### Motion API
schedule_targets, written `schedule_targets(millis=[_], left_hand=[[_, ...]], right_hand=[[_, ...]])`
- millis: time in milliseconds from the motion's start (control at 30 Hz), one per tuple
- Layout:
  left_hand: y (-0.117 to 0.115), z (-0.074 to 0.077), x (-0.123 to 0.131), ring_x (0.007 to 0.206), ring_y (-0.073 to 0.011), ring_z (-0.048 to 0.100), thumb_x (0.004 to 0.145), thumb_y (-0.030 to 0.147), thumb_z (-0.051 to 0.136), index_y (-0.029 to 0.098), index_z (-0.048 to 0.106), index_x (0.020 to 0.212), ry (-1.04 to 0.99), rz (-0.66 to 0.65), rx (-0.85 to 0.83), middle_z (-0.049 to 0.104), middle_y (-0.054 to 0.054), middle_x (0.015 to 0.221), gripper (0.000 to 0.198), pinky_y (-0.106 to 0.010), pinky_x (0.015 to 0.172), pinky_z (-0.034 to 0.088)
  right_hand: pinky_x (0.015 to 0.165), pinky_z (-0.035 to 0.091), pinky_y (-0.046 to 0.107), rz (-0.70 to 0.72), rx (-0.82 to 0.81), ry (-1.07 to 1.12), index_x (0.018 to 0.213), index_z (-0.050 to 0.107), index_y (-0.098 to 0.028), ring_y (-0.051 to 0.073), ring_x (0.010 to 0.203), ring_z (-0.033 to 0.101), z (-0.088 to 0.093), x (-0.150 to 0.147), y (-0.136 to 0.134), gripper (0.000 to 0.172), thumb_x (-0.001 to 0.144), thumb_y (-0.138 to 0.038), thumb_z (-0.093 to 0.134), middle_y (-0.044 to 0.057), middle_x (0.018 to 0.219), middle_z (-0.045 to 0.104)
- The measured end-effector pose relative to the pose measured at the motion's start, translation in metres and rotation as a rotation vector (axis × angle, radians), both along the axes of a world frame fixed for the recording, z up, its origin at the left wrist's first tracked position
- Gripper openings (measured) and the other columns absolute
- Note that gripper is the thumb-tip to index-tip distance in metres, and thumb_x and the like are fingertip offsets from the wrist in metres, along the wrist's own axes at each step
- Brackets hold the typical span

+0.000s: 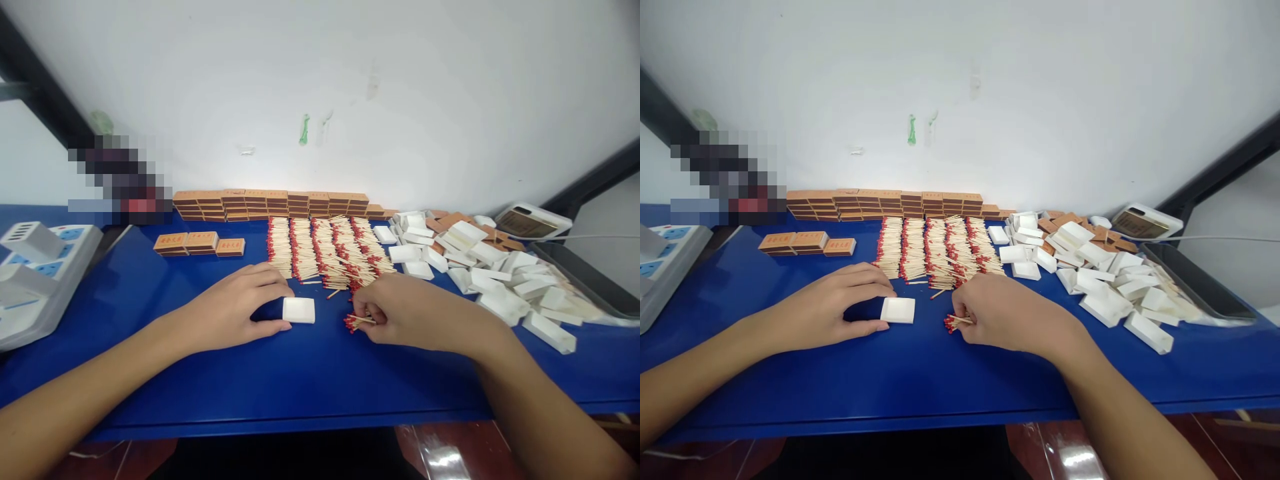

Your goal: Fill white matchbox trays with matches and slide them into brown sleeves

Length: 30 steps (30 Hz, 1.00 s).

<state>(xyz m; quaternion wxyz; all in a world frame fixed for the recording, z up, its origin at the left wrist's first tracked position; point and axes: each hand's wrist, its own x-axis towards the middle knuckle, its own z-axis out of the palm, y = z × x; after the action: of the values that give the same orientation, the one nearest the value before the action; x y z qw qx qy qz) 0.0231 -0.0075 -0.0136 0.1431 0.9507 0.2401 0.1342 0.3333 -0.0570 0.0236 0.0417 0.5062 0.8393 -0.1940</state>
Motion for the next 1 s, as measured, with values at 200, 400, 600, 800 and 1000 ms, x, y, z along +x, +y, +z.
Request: schedule_targets(millis=[200,400,600,800,1000], left_hand=[[0.001,0.001,-0.002,0.116,-0.0247,0.067,0.102,0.043,0.070,0.022,0.070,0.123,0.003,0.006,0.014,0.072,-0.007,0.121,0.029,-0.044,0.117,0.045],[-0.002,0.010,-0.004,0.106,-0.0249,0.068,0.102,0.041,0.070,0.021,0.073,0.121,0.027,0.029,0.064,0.073,-0.006,0.111,0.029,-0.040,0.101,0.053],[-0.003,0.007,-0.001,0.099,-0.0231,0.069,0.100,0.039,0.073,0.020,0.073,0.122,0.038,0.031,0.068,0.073,-0.005,0.104,0.029,-0.037,0.099,0.053],[-0.003,0.004,0.000,0.100,-0.0243,0.068,0.101,0.039,0.072,0.018,0.073,0.123,0.041,0.057,0.078,0.073,-0.007,0.107,0.031,-0.037,0.094,0.055],[-0.004,0.001,0.002,0.104,-0.0249,0.066,0.100,0.040,0.072,0.019,0.073,0.123,-0.004,0.075,0.042,0.074,-0.007,0.107,0.031,-0.037,0.091,0.054]], right_hand=[[0.058,0.025,0.030,-0.020,0.188,-0.003,0.080,0.062,-0.021,0.014,0.061,0.052,-0.012,-0.014,0.006,0.017,0.096,-0.021,0.067,0.000,0.071,0.067],[0.061,0.023,0.030,-0.027,0.344,0.024,0.087,0.066,-0.019,0.016,0.066,0.057,-0.035,-0.027,0.019,0.018,0.103,-0.027,0.064,0.004,0.079,0.073],[0.061,0.026,0.028,-0.014,0.400,0.124,0.085,0.068,-0.018,0.015,0.063,0.055,-0.045,-0.026,0.027,0.025,0.106,-0.031,0.063,0.002,0.073,0.070],[0.060,0.031,0.028,-0.076,0.362,0.264,0.091,0.077,-0.019,0.013,0.056,0.052,-0.033,-0.014,0.028,0.021,0.102,-0.031,0.063,-0.001,0.063,0.065],[0.053,0.030,0.027,-0.169,0.245,0.464,0.087,0.077,-0.020,0.011,0.051,0.043,-0.019,-0.011,0.023,0.028,0.100,-0.041,0.066,-0.005,0.055,0.052]])
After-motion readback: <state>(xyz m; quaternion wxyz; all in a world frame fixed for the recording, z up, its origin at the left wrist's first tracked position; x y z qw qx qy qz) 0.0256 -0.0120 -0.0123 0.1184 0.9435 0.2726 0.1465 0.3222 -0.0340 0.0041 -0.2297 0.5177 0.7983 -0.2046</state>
